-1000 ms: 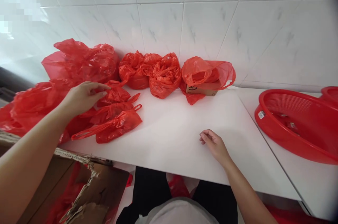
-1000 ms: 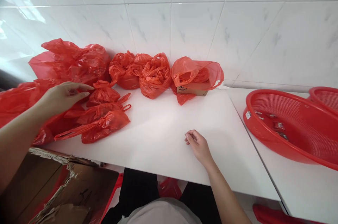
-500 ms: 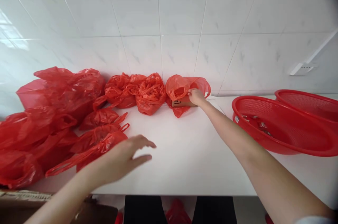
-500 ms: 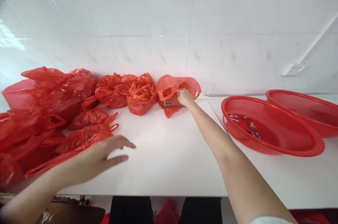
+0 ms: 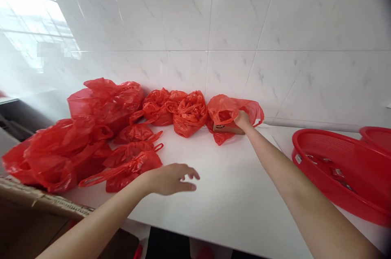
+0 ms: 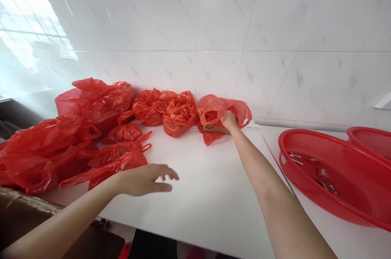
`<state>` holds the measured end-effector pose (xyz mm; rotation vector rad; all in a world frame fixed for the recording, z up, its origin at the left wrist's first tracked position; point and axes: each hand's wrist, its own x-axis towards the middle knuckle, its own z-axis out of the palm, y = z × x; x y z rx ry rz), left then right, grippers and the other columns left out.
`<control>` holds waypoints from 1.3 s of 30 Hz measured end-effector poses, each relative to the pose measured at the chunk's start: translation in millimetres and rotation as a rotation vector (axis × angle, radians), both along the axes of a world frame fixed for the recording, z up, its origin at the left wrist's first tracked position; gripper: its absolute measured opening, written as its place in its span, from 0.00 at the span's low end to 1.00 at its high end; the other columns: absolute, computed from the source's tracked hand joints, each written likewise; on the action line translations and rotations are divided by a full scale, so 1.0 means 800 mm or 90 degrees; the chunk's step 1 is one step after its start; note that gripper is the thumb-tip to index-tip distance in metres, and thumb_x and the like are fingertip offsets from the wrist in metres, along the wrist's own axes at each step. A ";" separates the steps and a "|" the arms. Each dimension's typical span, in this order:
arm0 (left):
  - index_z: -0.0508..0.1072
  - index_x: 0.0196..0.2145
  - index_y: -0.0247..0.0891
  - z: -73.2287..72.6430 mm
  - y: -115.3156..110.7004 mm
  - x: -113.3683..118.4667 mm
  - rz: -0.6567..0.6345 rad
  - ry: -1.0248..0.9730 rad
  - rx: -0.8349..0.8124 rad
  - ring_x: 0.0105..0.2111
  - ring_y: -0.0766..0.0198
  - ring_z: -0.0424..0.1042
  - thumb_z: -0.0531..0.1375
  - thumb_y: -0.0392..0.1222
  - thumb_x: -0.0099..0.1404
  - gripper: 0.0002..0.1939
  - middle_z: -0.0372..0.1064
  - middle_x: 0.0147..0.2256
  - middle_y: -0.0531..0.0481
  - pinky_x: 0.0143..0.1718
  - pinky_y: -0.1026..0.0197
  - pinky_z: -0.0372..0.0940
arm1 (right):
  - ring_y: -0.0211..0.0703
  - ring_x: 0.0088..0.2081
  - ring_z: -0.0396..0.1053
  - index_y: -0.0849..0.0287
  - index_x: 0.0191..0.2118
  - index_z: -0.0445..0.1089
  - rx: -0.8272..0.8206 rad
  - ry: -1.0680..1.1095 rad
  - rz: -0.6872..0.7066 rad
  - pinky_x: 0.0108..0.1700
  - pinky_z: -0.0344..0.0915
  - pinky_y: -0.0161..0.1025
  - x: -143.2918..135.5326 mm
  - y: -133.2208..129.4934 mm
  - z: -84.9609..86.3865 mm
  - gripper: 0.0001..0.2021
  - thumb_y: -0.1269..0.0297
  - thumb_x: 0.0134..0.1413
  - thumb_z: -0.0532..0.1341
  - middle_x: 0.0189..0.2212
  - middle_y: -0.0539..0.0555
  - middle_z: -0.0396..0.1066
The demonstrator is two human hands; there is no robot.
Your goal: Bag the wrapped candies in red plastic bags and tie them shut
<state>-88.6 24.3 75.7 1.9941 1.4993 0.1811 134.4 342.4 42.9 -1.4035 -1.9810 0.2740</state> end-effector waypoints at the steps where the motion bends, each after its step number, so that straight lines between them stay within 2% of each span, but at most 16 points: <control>1: 0.74 0.51 0.46 -0.004 0.015 0.012 0.005 -0.018 0.059 0.46 0.53 0.73 0.57 0.50 0.64 0.19 0.74 0.48 0.46 0.46 0.54 0.66 | 0.52 0.41 0.71 0.62 0.36 0.72 0.009 0.044 -0.002 0.41 0.65 0.42 0.004 -0.002 0.003 0.12 0.66 0.56 0.52 0.37 0.61 0.75; 4: 0.70 0.54 0.45 -0.014 0.068 0.061 0.018 -0.091 0.224 0.54 0.49 0.67 0.60 0.44 0.62 0.21 0.68 0.55 0.43 0.55 0.47 0.60 | 0.48 0.43 0.71 0.62 0.41 0.71 0.019 0.173 0.022 0.43 0.66 0.41 0.013 -0.022 0.008 0.14 0.64 0.55 0.51 0.41 0.60 0.75; 7: 0.61 0.61 0.42 -0.020 0.128 0.106 0.062 -0.178 0.312 0.65 0.48 0.50 0.60 0.38 0.61 0.30 0.51 0.65 0.41 0.64 0.45 0.46 | 0.44 0.41 0.72 0.60 0.39 0.70 0.013 0.258 0.082 0.44 0.67 0.40 0.026 -0.067 0.011 0.11 0.63 0.51 0.55 0.39 0.57 0.75; 10: 0.50 0.66 0.33 -0.025 0.174 0.126 0.150 -0.290 0.342 0.68 0.47 0.37 0.58 0.34 0.62 0.37 0.39 0.68 0.33 0.66 0.43 0.37 | 0.42 0.40 0.71 0.58 0.38 0.69 0.019 0.321 0.125 0.45 0.67 0.40 0.056 -0.128 0.016 0.09 0.62 0.50 0.58 0.39 0.55 0.74; 12: 0.45 0.67 0.33 -0.029 0.184 0.128 0.188 -0.371 0.320 0.68 0.45 0.36 0.59 0.36 0.62 0.40 0.36 0.68 0.31 0.66 0.41 0.36 | 0.41 0.40 0.70 0.56 0.39 0.68 0.005 0.412 0.143 0.45 0.66 0.39 0.084 -0.172 0.019 0.09 0.62 0.51 0.60 0.39 0.53 0.72; 14: 0.45 0.67 0.39 -0.038 0.174 0.128 0.186 -0.454 0.261 0.68 0.46 0.41 0.62 0.42 0.62 0.42 0.40 0.68 0.34 0.65 0.41 0.42 | 0.40 0.40 0.69 0.54 0.39 0.68 -0.055 0.522 0.172 0.45 0.65 0.39 0.110 -0.213 0.019 0.09 0.61 0.51 0.63 0.39 0.51 0.70; 17: 0.46 0.67 0.44 -0.061 0.136 0.138 0.166 -0.561 0.092 0.63 0.46 0.57 0.63 0.53 0.61 0.44 0.51 0.65 0.34 0.58 0.44 0.58 | 0.40 0.37 0.69 0.52 0.38 0.65 -0.192 0.641 0.218 0.42 0.66 0.38 0.130 -0.259 0.008 0.10 0.59 0.51 0.65 0.38 0.49 0.69; 19: 0.47 0.67 0.42 -0.081 0.110 0.151 0.164 -0.614 -0.037 0.57 0.46 0.65 0.62 0.57 0.60 0.45 0.57 0.62 0.30 0.51 0.46 0.66 | 0.41 0.37 0.69 0.51 0.37 0.63 -0.246 0.703 0.235 0.41 0.67 0.39 0.129 -0.278 -0.005 0.11 0.59 0.51 0.65 0.38 0.49 0.68; 22: 0.55 0.64 0.38 -0.113 0.085 0.166 0.182 -0.675 -0.171 0.50 0.47 0.73 0.62 0.57 0.60 0.40 0.65 0.57 0.30 0.44 0.47 0.71 | 0.41 0.36 0.69 0.51 0.37 0.62 -0.263 0.726 0.234 0.40 0.66 0.39 0.123 -0.286 -0.032 0.11 0.58 0.51 0.64 0.38 0.48 0.68; 25: 0.62 0.58 0.37 -0.138 0.077 0.159 0.247 -0.714 -0.182 0.46 0.51 0.75 0.65 0.53 0.58 0.35 0.71 0.52 0.34 0.44 0.51 0.71 | 0.42 0.38 0.68 0.53 0.38 0.63 -0.220 0.602 0.153 0.42 0.66 0.40 0.129 -0.281 -0.065 0.10 0.58 0.52 0.62 0.38 0.50 0.68; 28: 0.64 0.52 0.39 -0.153 0.069 0.130 0.348 -0.715 -0.100 0.40 0.57 0.76 0.67 0.52 0.55 0.31 0.74 0.45 0.41 0.42 0.56 0.70 | 0.43 0.36 0.68 0.55 0.37 0.64 -0.161 0.438 0.001 0.41 0.66 0.43 0.149 -0.272 -0.100 0.09 0.58 0.52 0.60 0.37 0.53 0.68; 30: 0.65 0.48 0.40 -0.158 0.059 0.108 0.398 -0.693 -0.048 0.35 0.59 0.76 0.67 0.52 0.54 0.28 0.75 0.39 0.46 0.38 0.57 0.69 | 0.44 0.34 0.67 0.56 0.36 0.64 -0.166 0.378 -0.056 0.39 0.67 0.45 0.159 -0.269 -0.115 0.10 0.57 0.52 0.59 0.37 0.54 0.68; 33: 0.65 0.47 0.40 -0.164 0.037 0.087 0.427 -0.644 -0.004 0.32 0.60 0.75 0.65 0.51 0.55 0.25 0.75 0.34 0.50 0.35 0.57 0.69 | 0.47 0.40 0.69 0.55 0.40 0.64 -0.121 0.357 -0.062 0.42 0.68 0.46 0.157 -0.268 -0.108 0.11 0.56 0.53 0.59 0.43 0.56 0.69; 36: 0.67 0.49 0.41 -0.167 0.016 0.082 0.431 -0.590 0.032 0.30 0.60 0.74 0.62 0.46 0.56 0.23 0.73 0.31 0.53 0.32 0.58 0.67 | 0.47 0.47 0.70 0.52 0.53 0.59 -0.084 0.344 0.034 0.48 0.67 0.47 0.132 -0.260 -0.072 0.21 0.52 0.56 0.59 0.49 0.58 0.69; 39: 0.68 0.50 0.42 -0.167 0.003 0.083 0.431 -0.544 0.062 0.27 0.63 0.71 0.58 0.40 0.56 0.22 0.70 0.27 0.55 0.29 0.62 0.64 | 0.51 0.52 0.67 0.46 0.64 0.50 -0.102 0.207 0.128 0.51 0.65 0.50 0.101 -0.232 -0.040 0.37 0.48 0.51 0.63 0.58 0.59 0.63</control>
